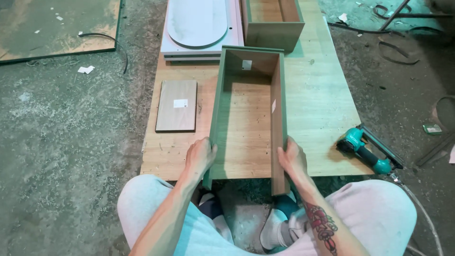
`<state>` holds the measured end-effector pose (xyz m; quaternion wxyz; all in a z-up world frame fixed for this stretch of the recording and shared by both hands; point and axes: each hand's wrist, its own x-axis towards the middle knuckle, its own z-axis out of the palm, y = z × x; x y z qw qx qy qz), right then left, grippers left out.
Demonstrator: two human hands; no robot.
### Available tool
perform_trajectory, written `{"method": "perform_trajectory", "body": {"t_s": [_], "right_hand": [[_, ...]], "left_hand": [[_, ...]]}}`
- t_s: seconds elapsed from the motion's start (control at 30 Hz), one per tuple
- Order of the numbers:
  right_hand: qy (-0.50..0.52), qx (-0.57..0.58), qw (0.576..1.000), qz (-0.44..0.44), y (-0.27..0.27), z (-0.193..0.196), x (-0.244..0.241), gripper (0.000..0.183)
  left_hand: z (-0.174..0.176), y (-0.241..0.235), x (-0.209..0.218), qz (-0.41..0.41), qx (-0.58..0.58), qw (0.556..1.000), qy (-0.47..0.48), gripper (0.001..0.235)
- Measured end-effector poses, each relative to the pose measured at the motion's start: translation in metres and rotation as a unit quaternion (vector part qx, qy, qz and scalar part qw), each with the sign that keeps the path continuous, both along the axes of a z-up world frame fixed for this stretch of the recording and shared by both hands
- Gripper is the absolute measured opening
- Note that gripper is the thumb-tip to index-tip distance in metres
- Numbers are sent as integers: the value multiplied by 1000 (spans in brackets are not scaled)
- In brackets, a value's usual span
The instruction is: Assembling a wooden box using a pneumatic nail gun
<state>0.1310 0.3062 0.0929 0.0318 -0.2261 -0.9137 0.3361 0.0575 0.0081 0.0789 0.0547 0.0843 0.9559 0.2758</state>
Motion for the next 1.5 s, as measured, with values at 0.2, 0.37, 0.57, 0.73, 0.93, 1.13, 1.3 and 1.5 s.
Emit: {"method": "perform_trajectory", "body": {"t_s": [0.2,0.37,0.57,0.73,0.93,1.13,1.3,1.5], "right_hand": [[-19,27,999,6,35,-1,-36,56],[-19,21,999,34,46,4,-58,60],[17,19,999,44,46,10,-76,54],[17,28,998,58,59,-3,-85,53],[133,-56,989,45,43,30,-47,53],[310,-177,934,-9,29,37,33,43],[242,-184,946,-111,25,38,90,39],[211,-185,949,-143,22,37,87,37]], "left_hand": [[23,25,2,2,47,999,4,34],[32,32,-7,24,39,999,18,33],[27,39,-23,48,47,996,57,28],[21,44,-26,60,45,995,66,30],[15,15,-51,166,81,980,79,55],[26,-42,-75,269,-16,962,49,115],[-42,-59,-135,251,-88,963,-42,162],[-52,-47,-136,279,-138,950,-30,144]]}}
